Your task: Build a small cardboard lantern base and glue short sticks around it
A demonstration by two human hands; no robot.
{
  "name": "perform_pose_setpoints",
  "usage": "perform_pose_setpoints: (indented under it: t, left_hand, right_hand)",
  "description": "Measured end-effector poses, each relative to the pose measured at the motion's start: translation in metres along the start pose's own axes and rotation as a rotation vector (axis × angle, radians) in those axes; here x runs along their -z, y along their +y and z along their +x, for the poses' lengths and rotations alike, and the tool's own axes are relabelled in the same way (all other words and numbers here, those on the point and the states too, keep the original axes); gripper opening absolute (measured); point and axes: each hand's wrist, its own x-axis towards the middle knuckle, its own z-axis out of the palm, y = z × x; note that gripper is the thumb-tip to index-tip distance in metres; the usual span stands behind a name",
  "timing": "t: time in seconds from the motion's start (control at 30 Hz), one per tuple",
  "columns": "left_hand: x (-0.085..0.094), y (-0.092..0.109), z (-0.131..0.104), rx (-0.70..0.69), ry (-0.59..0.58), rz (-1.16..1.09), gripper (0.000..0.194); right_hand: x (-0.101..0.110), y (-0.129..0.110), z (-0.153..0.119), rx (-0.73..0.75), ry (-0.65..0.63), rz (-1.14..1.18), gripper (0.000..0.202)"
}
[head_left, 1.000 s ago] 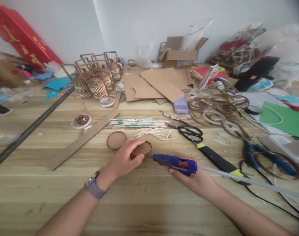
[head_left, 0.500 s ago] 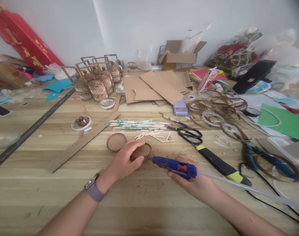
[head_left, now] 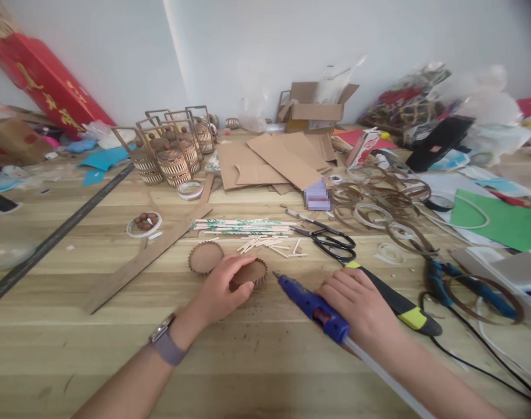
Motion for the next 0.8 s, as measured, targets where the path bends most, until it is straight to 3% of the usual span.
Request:
perform_pose_setpoints:
  t: [0.07, 0.2, 0.3, 0.43, 0.67, 0.8]
  left_hand:
    - [0.000, 0.001, -0.001, -0.001, 0.006, -0.005, 0.042]
    - [-0.001, 0.001, -0.001, -0.022, 0.021, 0.009, 0.041]
    - [-0.002, 0.000, -0.001, -0.040, 0.021, 0.041, 0.041]
    - [-0.003, -0.001, -0.001, -0.060, 0.013, 0.076, 0.042]
    - [-0.008, -0.006, -0.001, -0.063, 0.005, 0.100, 0.044]
    - [-0.009, -0.006, -0.001, -0.072, -0.008, 0.105, 0.045]
  right_hand:
    - [0.009, 0.001, 0.004, -0.174, -0.156, 0.238, 0.024]
    - [0.019, 0.002, 0.011, -0.567, -0.665, 0.823, 0.042]
    - [0.016, 0.005, 0.014, -0.710, -0.790, 0.973, 0.052]
    - [0.015, 0.008, 0.018, -0.706, -0.750, 0.754, 0.048]
    - [0.038, 0.002, 0.035, -0.446, -0.820, -0.055, 0.038]
    - [0.031, 0.018, 0.060, -0.425, -0.589, -0.276, 0.026]
